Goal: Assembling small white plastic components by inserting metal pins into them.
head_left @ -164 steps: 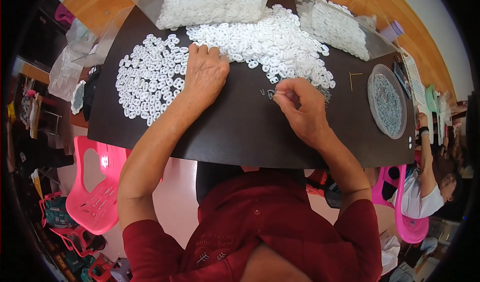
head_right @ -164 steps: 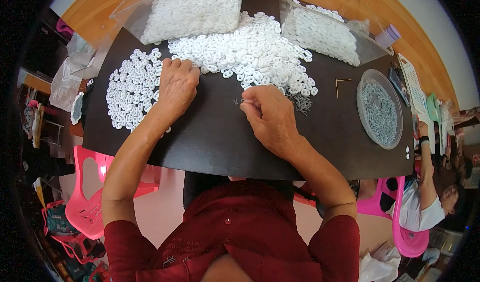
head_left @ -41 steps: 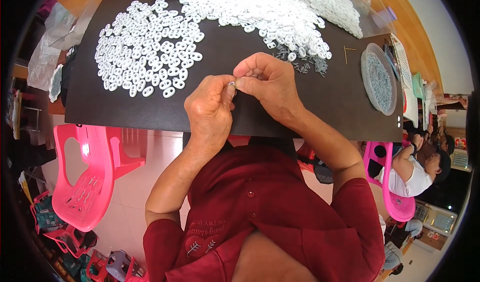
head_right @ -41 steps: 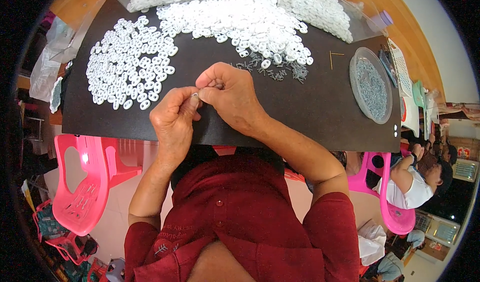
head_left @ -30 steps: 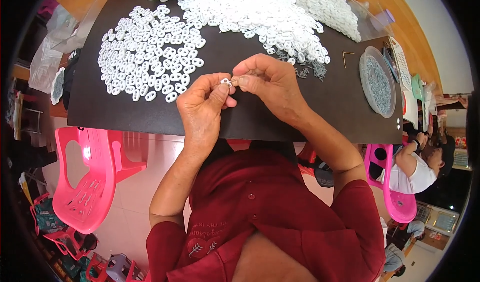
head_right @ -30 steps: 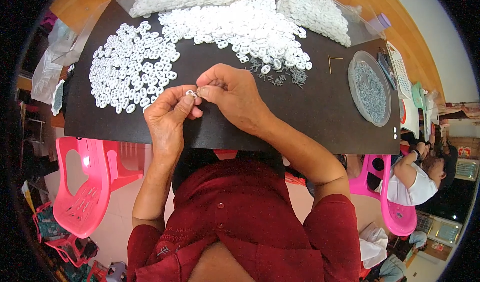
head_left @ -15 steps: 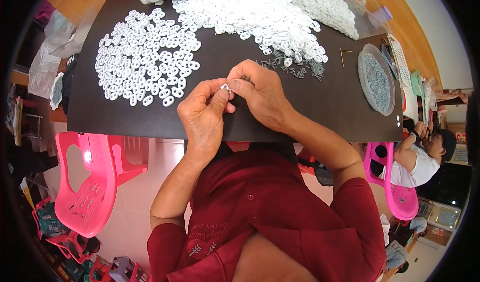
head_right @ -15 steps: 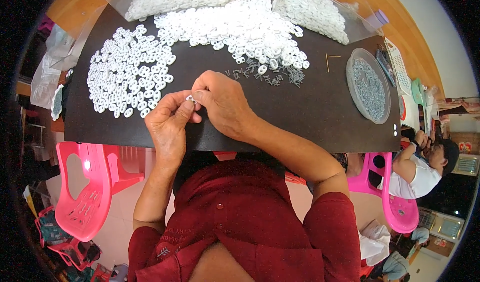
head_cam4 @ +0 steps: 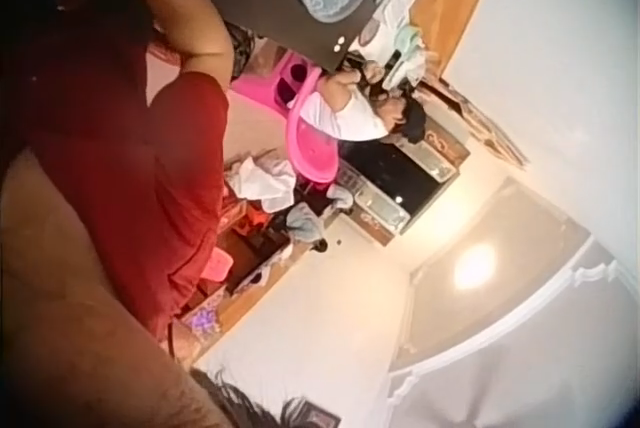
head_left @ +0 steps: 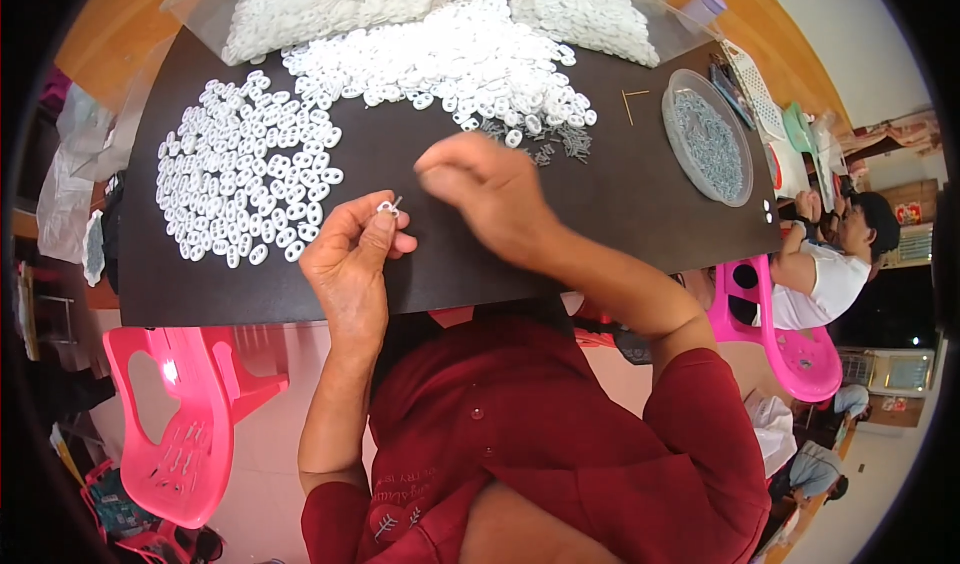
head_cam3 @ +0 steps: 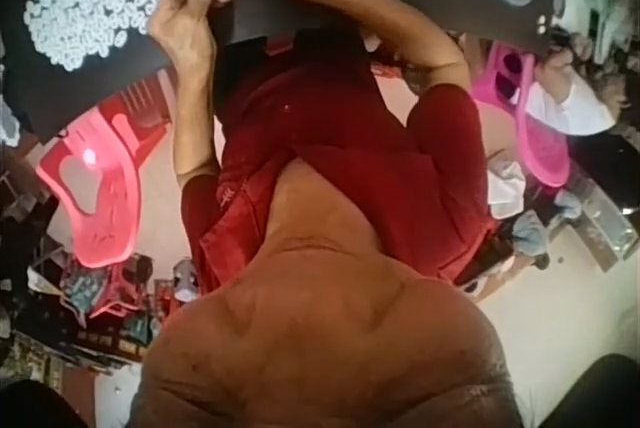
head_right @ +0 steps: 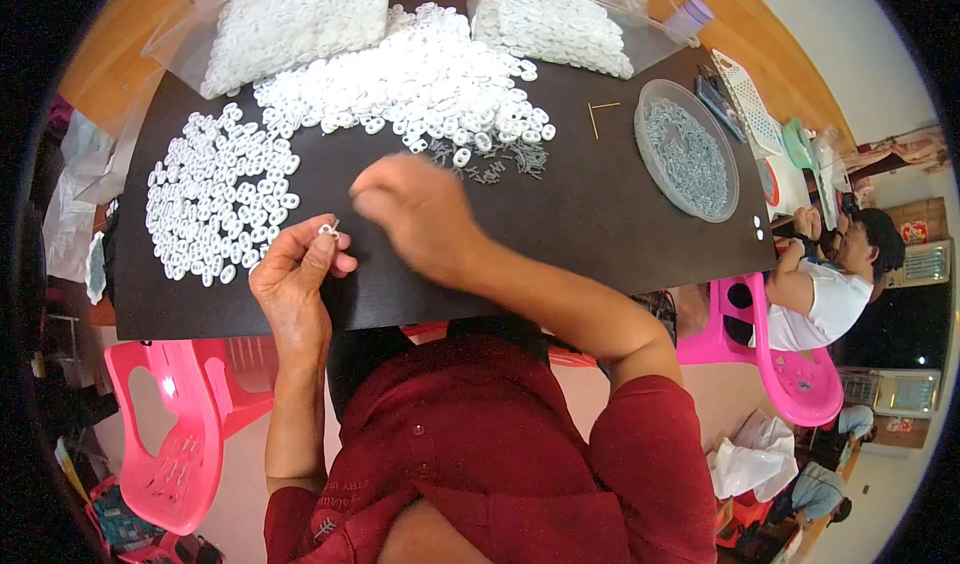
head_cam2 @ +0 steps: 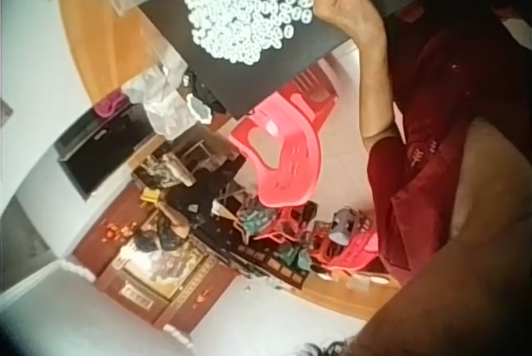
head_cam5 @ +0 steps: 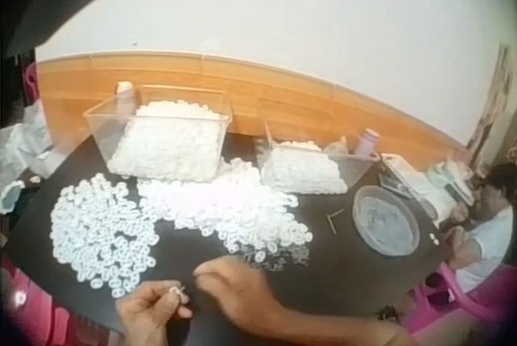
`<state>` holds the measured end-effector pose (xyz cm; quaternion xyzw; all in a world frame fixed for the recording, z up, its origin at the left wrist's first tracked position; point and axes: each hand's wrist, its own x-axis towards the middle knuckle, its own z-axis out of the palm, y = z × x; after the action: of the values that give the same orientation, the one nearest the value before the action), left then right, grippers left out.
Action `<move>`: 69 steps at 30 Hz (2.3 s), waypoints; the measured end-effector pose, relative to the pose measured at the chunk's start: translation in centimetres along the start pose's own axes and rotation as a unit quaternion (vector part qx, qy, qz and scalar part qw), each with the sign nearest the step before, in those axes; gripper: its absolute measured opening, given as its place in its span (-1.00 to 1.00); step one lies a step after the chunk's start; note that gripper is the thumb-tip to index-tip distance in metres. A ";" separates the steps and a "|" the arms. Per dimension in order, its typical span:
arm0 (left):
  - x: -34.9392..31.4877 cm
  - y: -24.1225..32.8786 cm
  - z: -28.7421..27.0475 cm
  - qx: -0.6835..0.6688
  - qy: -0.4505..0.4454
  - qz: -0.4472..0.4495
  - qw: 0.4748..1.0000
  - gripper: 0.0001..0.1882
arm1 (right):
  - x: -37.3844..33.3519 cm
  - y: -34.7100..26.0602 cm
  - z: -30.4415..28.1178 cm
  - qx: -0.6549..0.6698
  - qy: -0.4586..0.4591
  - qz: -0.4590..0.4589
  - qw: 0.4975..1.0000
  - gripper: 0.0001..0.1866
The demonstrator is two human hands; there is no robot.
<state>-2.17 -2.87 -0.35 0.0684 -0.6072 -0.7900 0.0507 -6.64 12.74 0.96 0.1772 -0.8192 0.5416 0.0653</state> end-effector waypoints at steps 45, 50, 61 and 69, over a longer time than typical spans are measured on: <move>0.6 0.5 0.2 -0.058 0.025 0.059 0.996 -0.83 | 1.5 -1.9 -0.4 0.030 -0.135 0.102 0.985 -0.89; -0.1 0.2 0.4 -0.091 0.008 0.018 0.996 -0.82 | 0.8 -0.7 1.0 0.191 -0.079 0.088 0.974 -0.87; -0.4 -0.2 0.3 -0.098 0.022 0.011 0.995 -0.79 | 0.6 -0.9 0.7 0.196 -0.074 0.149 0.966 -0.85; -0.9 0.1 0.5 -0.054 0.014 0.025 0.998 -0.75 | 1.2 -0.7 0.3 0.232 -0.094 0.172 0.953 -0.83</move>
<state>-1.37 -2.29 -0.08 0.0613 -0.5641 -0.8193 0.0826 -7.44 11.99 1.83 0.0938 -0.6916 0.7005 -0.1489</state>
